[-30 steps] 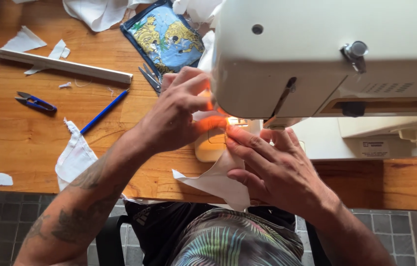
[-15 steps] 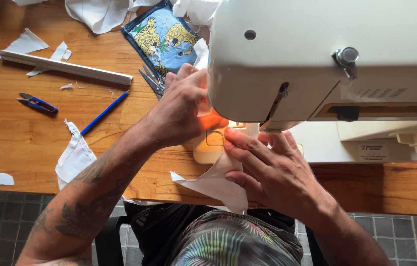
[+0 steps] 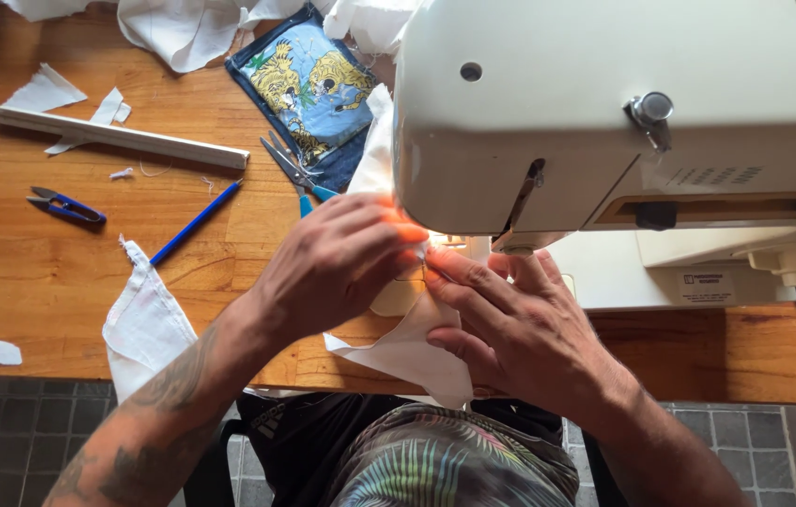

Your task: Sewing fabric pieces together using a sewing machine and trimming excess thread with scissors

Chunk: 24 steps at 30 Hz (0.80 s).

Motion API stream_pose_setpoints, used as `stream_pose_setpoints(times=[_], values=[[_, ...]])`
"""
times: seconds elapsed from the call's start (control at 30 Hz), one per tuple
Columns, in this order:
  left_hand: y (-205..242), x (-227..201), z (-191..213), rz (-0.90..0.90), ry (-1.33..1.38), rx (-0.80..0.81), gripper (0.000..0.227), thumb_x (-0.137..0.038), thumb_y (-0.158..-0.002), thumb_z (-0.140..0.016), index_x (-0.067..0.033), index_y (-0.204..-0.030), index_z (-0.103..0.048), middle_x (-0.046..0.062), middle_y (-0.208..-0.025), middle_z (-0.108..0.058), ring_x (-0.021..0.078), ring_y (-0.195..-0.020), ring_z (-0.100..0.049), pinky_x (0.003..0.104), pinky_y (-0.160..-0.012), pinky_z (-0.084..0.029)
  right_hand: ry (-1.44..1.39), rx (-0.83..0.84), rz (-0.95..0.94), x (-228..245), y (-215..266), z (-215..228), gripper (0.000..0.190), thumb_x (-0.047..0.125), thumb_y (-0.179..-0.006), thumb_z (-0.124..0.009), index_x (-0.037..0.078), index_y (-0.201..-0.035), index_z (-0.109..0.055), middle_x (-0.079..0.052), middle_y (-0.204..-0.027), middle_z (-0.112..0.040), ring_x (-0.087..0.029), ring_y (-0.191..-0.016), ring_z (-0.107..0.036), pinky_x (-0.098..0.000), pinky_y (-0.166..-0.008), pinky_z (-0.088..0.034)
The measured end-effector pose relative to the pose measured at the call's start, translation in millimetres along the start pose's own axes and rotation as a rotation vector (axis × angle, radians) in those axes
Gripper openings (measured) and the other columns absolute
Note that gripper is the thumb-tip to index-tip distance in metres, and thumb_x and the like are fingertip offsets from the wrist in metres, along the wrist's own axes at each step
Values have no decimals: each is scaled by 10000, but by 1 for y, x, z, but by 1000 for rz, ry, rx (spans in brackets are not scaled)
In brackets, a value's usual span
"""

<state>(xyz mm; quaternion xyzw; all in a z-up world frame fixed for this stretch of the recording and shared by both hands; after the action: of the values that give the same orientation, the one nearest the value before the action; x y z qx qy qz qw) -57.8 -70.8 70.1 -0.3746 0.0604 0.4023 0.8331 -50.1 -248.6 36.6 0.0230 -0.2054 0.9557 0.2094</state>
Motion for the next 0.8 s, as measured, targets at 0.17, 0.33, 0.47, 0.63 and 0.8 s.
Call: stream_pose_setpoints(times=[0.17,0.33,0.47,0.63,0.8], values=[[5,-10,5,-63,6,44,232,-183,-1236,-559,-10,-1300,-699,199,-1337,-778,397,-1233,-751,551,-1252,-546,-3,-3,1,1,-1,-2,556,609,-1134,-692,210,-1519,-729,99,-1650,-671,-341,-1128,-600,-500,-1016,-546],[15,-4,-3,-62,-47,105,289,-224,-1249,-557,-70,-1450,-698,167,-1413,-753,384,-1361,-717,579,-1354,-455,-2,5,-16,2,1,-6,562,623,-1123,-696,208,-1500,-744,107,-1616,-678,-341,-1154,-596,-504,-1012,-543],[20,-1,-8,-81,-71,107,426,-294,-1266,-448,-36,-1494,-701,157,-1463,-739,439,-1452,-689,637,-1403,-382,4,1,-16,3,0,-4,579,629,-1128,-680,212,-1526,-733,98,-1638,-681,-336,-1151,-604,-503,-1013,-539],[17,-9,-8,-74,-144,107,449,-325,-1247,-509,-15,-1481,-735,142,-1454,-745,431,-1427,-693,660,-1418,-323,-23,-5,-26,3,3,-2,650,654,-1121,-666,201,-1586,-698,96,-1652,-663,-345,-1196,-597,-520,-1055,-536],[11,-10,-9,89,-281,49,374,-429,-1181,-711,-116,-1372,-783,187,-1474,-689,441,-1582,-593,631,-1413,-303,-13,-39,-76,-2,5,-3,710,702,-1090,-685,203,-1595,-676,-146,-1566,-578,-345,-1246,-631,-549,-1005,-532]])
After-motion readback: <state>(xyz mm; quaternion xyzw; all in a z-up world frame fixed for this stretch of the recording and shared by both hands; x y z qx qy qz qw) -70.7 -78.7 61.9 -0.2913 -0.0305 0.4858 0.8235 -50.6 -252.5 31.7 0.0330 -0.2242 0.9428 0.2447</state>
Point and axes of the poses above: each hand's wrist, its own y-axis away from the middle knuckle, its own z-axis out of the back of the hand, x = y × z, the point moved 9 cm from there along -y, towards the middle knuckle
